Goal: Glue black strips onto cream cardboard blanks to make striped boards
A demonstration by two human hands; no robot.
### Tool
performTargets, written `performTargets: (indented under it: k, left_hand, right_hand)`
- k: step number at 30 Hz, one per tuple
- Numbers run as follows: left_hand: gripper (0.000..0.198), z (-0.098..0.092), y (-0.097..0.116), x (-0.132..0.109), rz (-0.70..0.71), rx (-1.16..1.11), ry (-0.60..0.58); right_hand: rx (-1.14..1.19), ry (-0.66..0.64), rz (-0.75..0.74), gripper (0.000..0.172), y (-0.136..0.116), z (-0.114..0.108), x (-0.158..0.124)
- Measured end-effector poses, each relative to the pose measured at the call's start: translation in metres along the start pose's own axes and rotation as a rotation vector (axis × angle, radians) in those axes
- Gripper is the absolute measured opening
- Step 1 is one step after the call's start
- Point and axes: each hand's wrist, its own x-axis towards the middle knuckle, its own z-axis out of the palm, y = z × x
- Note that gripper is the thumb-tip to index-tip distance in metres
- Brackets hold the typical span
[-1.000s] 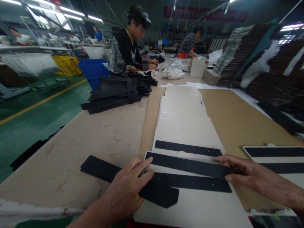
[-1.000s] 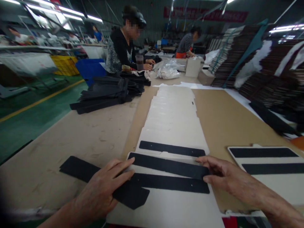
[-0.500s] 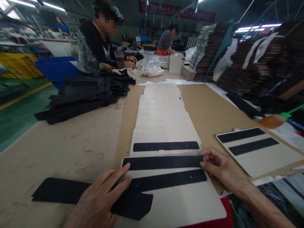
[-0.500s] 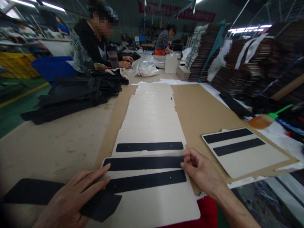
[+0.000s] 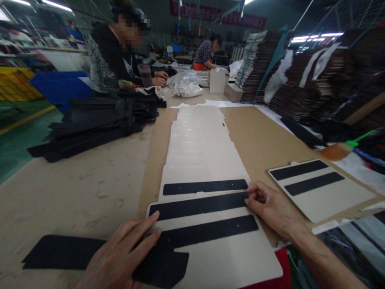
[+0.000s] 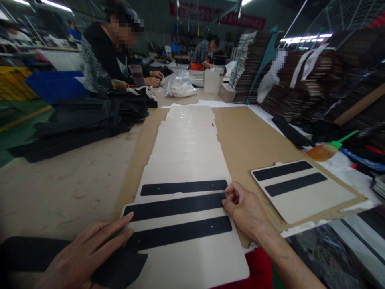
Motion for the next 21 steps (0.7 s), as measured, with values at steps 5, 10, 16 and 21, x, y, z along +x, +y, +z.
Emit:
performTargets:
  k: [5, 10, 16, 21]
  left_hand:
    - [0.056, 0.001, -0.001, 0.0, -0.006, -0.01, 0.012]
    - [0.052, 0.001, -0.002, 0.0, 0.002, -0.017, 0.024]
    - [0.054, 0.003, -0.003, 0.0, 0.012, -0.027, 0.038]
    - [0.055, 0.003, -0.001, 0.001, 0.006, -0.023, 0.042]
  right_hand:
    - [-0.196, 0.009, 0.03, 0.006, -0.013, -0.001, -0.001]
    - [-0.311, 0.005, 0.026, 0.008, -0.021, -0.001, -0.001]
    - [-0.361, -0.015, 0.011, 0.009, -0.022, -0.001, -0.001]
    - [-0.386, -0.007, -0.041, 0.011, -0.018, 0.001, -0.004]
